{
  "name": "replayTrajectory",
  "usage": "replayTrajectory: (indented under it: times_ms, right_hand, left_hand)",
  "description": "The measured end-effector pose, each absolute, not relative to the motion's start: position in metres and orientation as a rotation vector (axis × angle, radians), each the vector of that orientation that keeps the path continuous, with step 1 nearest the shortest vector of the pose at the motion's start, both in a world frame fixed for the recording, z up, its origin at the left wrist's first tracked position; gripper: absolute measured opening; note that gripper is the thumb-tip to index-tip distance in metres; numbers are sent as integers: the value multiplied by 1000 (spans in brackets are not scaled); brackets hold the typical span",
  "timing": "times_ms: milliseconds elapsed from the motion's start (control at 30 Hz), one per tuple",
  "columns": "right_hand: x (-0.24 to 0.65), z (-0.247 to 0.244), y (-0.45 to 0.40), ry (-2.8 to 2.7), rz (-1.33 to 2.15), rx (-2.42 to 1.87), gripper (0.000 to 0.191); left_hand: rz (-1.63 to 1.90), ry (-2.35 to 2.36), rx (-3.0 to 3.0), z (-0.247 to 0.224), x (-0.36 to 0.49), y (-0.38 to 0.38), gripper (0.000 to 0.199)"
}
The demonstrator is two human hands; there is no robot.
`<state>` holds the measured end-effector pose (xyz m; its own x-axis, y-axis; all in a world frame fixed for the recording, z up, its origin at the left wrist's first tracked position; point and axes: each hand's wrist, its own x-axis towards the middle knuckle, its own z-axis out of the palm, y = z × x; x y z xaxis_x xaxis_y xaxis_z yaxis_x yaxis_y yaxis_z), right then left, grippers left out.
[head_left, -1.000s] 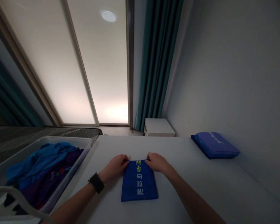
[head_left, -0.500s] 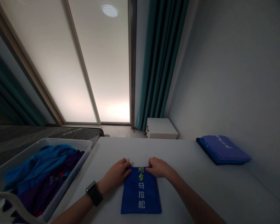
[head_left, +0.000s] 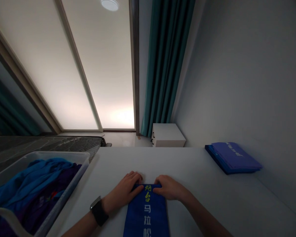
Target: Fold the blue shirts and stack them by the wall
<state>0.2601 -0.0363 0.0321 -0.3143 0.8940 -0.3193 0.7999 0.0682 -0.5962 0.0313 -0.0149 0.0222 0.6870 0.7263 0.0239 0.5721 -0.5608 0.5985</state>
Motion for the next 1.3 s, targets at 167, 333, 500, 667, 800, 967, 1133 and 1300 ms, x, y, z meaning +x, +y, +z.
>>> replayTrajectory:
  times_ms: [167, 333, 500, 667, 800, 967, 1133, 1300]
  right_hand:
    - [290, 31, -47, -2063, 1257, -1507, 16]
    - [329, 33, -57, -1762, 1484, -1444, 12]
    - [366, 33, -68, -1434, 1486, -1392, 21]
    - [402, 33, -85, -1210, 1315, -1367, 30]
    - [432, 25, -98, -1043, 1188, -1427, 42]
    - [474, 24, -116, -953, 1025, -1561, 45]
    - [516, 42, -130, -968, 864, -1686, 39]
    - [560, 71, -126, -966, 791, -1706, 40]
  left_hand:
    - [310, 781, 2105, 30, 58, -2, 30]
    - [156, 756, 1957, 36, 86, 9, 35]
    - [243, 753, 1532, 36, 123, 3, 38]
    - [311, 730, 1307, 34, 174, -4, 43]
    - [293, 694, 1246, 29, 216, -4, 44]
    - [246, 630, 1228, 28, 270, -7, 44]
    - [239, 563, 1272, 38, 323, -9, 43]
    - [270, 509, 1306, 57, 371, -2, 43]
